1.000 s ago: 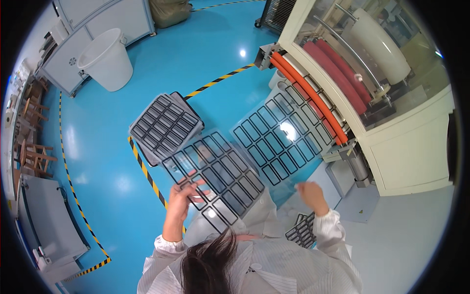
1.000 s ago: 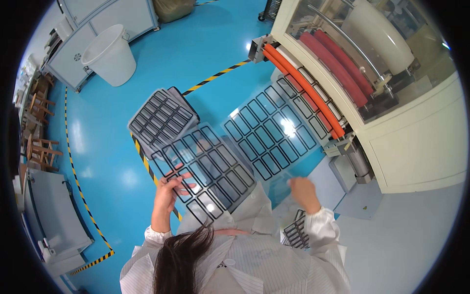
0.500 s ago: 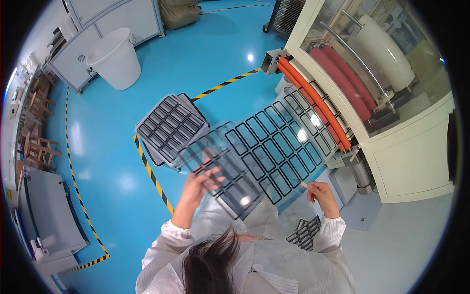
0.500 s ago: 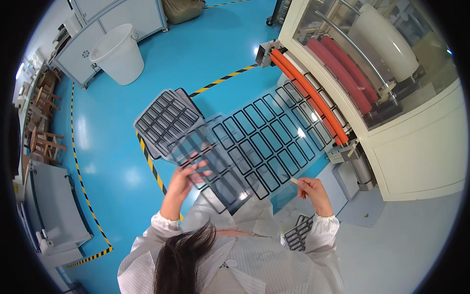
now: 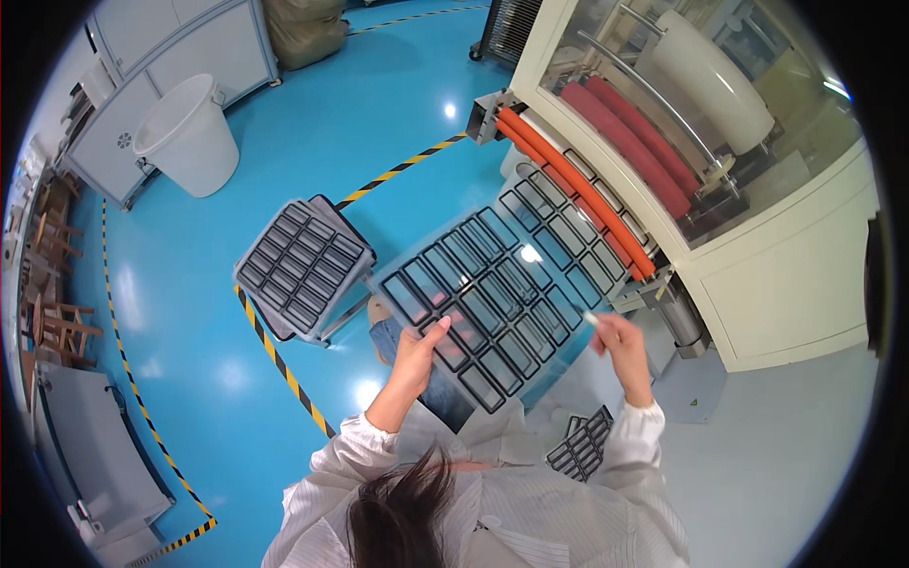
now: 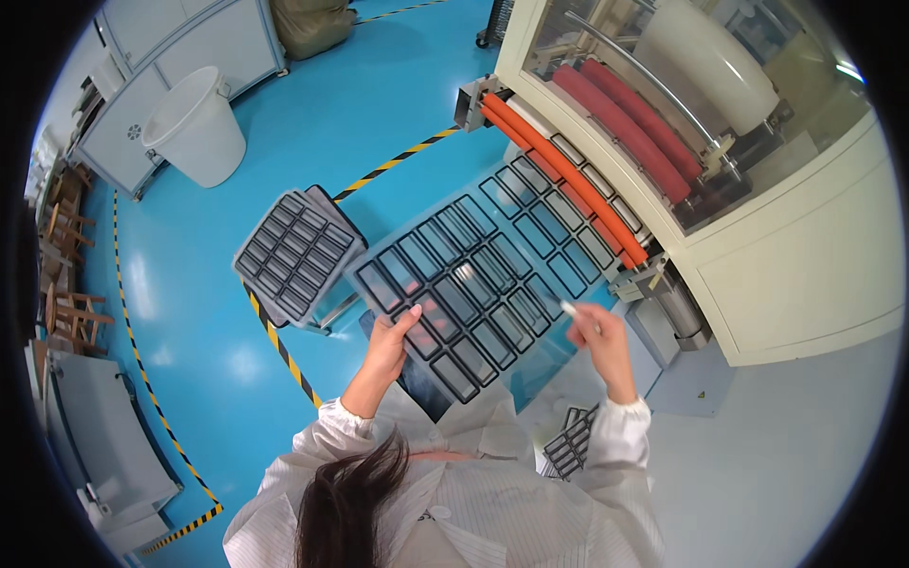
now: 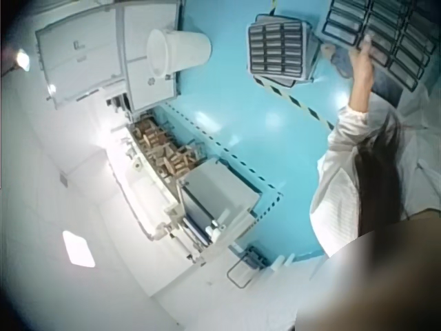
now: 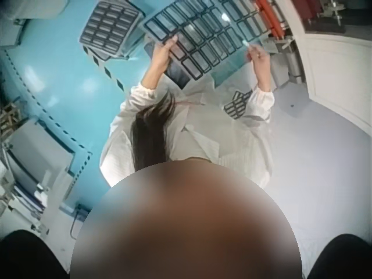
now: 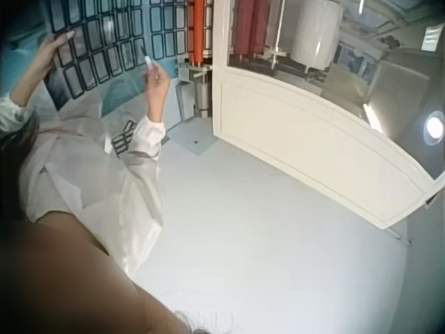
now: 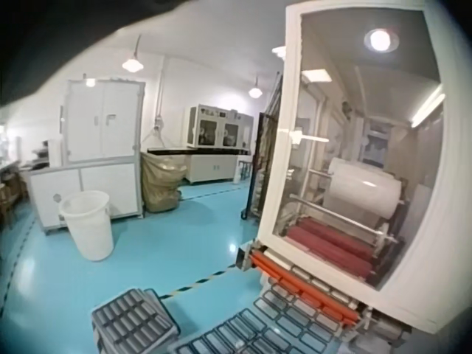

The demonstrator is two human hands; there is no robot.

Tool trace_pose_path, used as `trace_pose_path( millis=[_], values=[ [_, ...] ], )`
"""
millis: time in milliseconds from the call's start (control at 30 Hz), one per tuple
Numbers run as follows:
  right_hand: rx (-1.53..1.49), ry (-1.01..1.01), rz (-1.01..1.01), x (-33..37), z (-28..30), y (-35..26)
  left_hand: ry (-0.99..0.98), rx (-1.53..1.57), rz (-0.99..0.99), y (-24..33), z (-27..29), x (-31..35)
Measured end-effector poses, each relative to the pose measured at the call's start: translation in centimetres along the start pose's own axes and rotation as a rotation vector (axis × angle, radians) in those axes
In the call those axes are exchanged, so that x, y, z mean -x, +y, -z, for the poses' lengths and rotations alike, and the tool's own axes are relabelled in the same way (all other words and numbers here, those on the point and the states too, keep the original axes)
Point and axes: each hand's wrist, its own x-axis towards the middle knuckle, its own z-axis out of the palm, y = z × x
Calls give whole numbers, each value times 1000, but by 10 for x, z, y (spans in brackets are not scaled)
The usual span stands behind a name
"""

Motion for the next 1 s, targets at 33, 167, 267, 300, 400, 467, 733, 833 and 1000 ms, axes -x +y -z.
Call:
trace_pose_path(
  millis=[33, 167, 267, 300, 400, 467, 733, 833, 1000],
  values=[
    [-19, 37, 52, -18, -11, 3, -1, 27, 21, 2, -1, 1],
    [238, 156, 252, -83, -62, -7, 10, 41, 22, 7, -5, 8],
    [464, 115, 405, -122, -91, -7, 31, 6, 24, 14, -8, 16],
    [488, 102, 427, -130, -101, -9, 39, -4, 26, 15, -7, 18],
    [511, 133, 614, -145, -120, -6, 59, -18, 19, 17, -5, 23],
    [525, 119, 596, -148, -128, -5, 68, -24, 22, 19, -1, 27],
    [530, 45, 481, -144, -144, -10, 100, -80, 36, 23, 5, 36],
    [569, 48, 500, -146, -150, -3, 102, -96, 44, 24, 9, 38],
    [686, 66, 550, -146, -164, -5, 118, -112, 58, 27, 13, 44]
  ],
)
